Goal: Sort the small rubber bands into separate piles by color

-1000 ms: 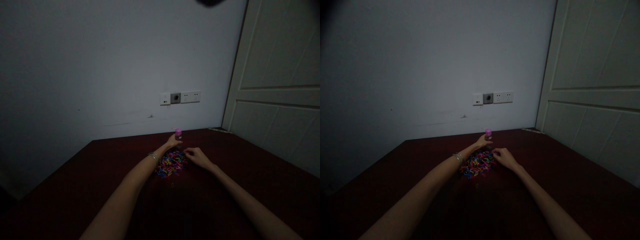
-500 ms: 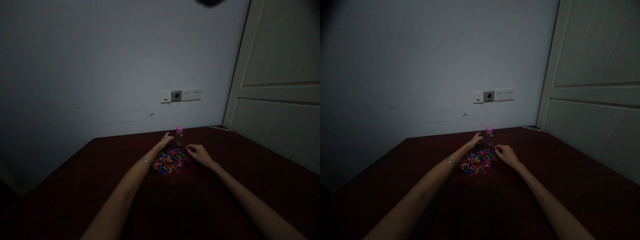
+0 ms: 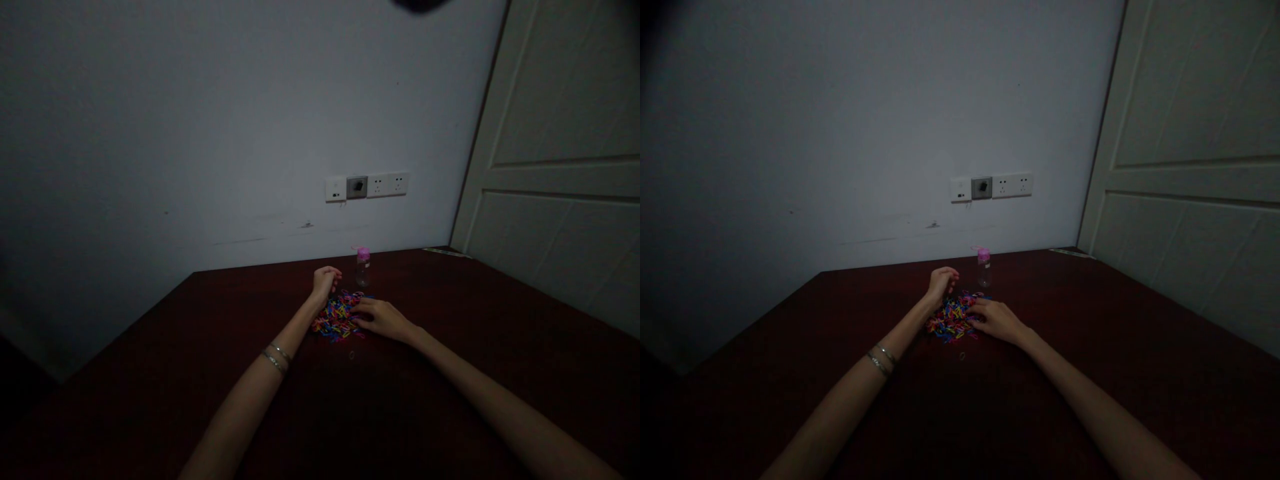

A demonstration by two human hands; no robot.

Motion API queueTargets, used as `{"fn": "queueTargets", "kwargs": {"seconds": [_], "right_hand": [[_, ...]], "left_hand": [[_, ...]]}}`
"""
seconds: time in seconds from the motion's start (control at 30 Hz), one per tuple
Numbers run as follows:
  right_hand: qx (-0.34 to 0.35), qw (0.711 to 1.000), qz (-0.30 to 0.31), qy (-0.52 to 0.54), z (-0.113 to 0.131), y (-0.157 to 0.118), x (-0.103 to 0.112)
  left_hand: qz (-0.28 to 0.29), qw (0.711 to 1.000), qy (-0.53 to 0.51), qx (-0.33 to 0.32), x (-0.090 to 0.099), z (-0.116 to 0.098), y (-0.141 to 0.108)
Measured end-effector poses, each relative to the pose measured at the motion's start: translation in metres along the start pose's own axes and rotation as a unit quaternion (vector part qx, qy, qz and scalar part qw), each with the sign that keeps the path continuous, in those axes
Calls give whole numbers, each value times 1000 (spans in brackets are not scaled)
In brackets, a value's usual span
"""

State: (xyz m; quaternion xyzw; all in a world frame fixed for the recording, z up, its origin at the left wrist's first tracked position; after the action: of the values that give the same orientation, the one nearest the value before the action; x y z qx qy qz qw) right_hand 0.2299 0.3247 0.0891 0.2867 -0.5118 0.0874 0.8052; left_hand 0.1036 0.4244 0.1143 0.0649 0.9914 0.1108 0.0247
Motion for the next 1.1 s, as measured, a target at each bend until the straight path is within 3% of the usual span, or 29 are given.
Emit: {"fn": "queueTargets", "kwargs": {"seconds": [0.1, 0.2, 0.33, 0.43, 0.57, 0.7, 0.8, 0.9, 1.0, 1.1], "right_hand": [[-5, 1000, -1, -1, -7, 2, -4], [-7, 1000, -18, 5, -12, 5, -2], [-16, 999, -44, 0, -18, 8, -3], [-21, 998, -62, -15, -25, 10, -6], [-21, 995, -99, -25, -26, 9, -4], [10, 992, -122, -19, -7, 7, 3], [56, 993, -98, -19, 13, 6, 2], [93, 992, -61, -52, 25, 6, -4], [88, 992, -57, -73, 27, 7, -6], [71, 992, -85, -52, 25, 7, 1]], "left_hand": [[117, 990, 82, -23, 1, -5, -14], [261, 955, 138, -26, 5, -8, -30], [421, 866, 268, -23, 16, -10, -50], [476, 801, 362, -27, 24, -9, -56], [481, 763, 427, -61, 31, -7, -58], [445, 768, 448, -104, 38, -9, -64], [421, 767, 454, -169, 42, -15, -74], [391, 748, 478, -244, 44, -20, -85], [345, 731, 516, -284, 47, -21, -94], [303, 735, 523, -307, 50, -25, -105]]}}
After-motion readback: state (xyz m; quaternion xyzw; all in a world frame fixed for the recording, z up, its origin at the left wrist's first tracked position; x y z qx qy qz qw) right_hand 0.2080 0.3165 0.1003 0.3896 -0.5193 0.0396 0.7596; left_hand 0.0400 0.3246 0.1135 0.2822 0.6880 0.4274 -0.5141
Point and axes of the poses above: each hand's wrist, its own y-axis towards the middle knuckle, its own x-axis out of the back of the hand, z = x × y, the point moved 5 cm from there along y, towards the middle knuckle, and after that the axes turned 5 degrees about -x, right-handed, at the moved point
